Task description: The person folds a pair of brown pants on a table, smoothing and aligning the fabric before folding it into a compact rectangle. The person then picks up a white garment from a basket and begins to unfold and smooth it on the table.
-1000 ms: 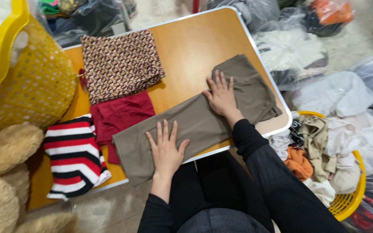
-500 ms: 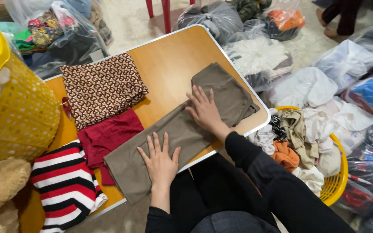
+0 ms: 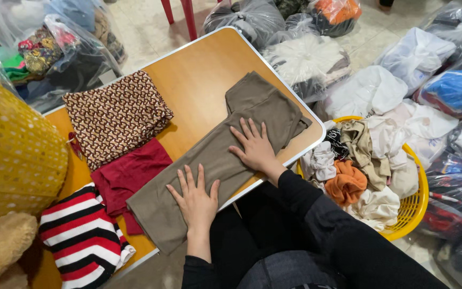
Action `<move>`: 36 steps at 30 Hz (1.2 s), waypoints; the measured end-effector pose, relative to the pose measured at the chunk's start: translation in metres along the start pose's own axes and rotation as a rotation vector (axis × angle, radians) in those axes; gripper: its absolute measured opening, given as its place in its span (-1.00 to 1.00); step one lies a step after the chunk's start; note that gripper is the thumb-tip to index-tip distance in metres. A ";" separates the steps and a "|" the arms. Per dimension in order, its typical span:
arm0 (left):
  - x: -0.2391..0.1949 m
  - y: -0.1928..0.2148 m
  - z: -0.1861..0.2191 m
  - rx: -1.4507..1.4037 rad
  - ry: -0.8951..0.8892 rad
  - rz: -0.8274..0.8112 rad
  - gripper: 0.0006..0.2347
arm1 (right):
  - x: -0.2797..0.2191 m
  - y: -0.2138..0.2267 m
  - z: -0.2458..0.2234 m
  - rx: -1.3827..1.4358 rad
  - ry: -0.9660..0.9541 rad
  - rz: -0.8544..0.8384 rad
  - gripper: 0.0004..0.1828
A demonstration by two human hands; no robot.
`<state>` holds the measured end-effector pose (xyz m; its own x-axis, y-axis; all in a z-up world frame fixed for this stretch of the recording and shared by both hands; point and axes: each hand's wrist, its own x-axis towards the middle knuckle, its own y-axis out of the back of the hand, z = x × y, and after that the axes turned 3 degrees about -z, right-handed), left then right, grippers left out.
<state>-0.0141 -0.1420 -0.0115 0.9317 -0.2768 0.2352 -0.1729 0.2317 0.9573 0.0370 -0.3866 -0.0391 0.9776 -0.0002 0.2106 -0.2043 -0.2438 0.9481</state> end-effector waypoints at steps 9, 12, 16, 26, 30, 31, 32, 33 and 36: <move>-0.003 -0.008 -0.001 -0.010 -0.038 0.051 -0.43 | -0.007 -0.003 -0.001 0.022 -0.012 0.048 -0.26; -0.005 -0.006 0.002 -0.024 -0.045 0.078 -0.45 | -0.007 -0.002 -0.002 0.018 -0.016 0.050 -0.26; -0.004 0.001 0.012 -0.052 -0.084 0.124 -0.52 | -0.009 -0.001 -0.007 0.014 -0.052 0.027 -0.25; 0.055 -0.023 0.076 -0.456 -0.193 0.131 -0.70 | -0.005 -0.005 0.008 0.280 -0.031 0.069 -0.25; 0.092 -0.042 0.077 -0.512 -0.185 0.128 -0.72 | 0.003 0.005 0.039 0.717 -0.079 0.257 -0.28; 0.101 -0.048 0.077 -0.504 -0.173 0.123 -0.72 | 0.010 0.008 0.050 0.628 -0.099 0.291 -0.30; 0.111 -0.053 0.076 -0.495 -0.160 0.118 -0.71 | 0.018 0.010 0.062 0.539 -0.120 0.325 -0.32; 0.120 -0.058 0.076 -0.487 -0.148 0.112 -0.71 | 0.028 0.012 0.075 0.500 -0.176 0.309 -0.34; 0.151 -0.072 0.075 -0.514 -0.058 0.055 -0.69 | 0.069 0.014 0.114 0.385 -0.282 0.330 -0.40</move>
<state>0.1153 -0.2702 -0.0319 0.9039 -0.2995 0.3055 -0.0281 0.6709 0.7410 0.1077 -0.5004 -0.0388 0.8522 -0.3812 0.3585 -0.5184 -0.5223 0.6771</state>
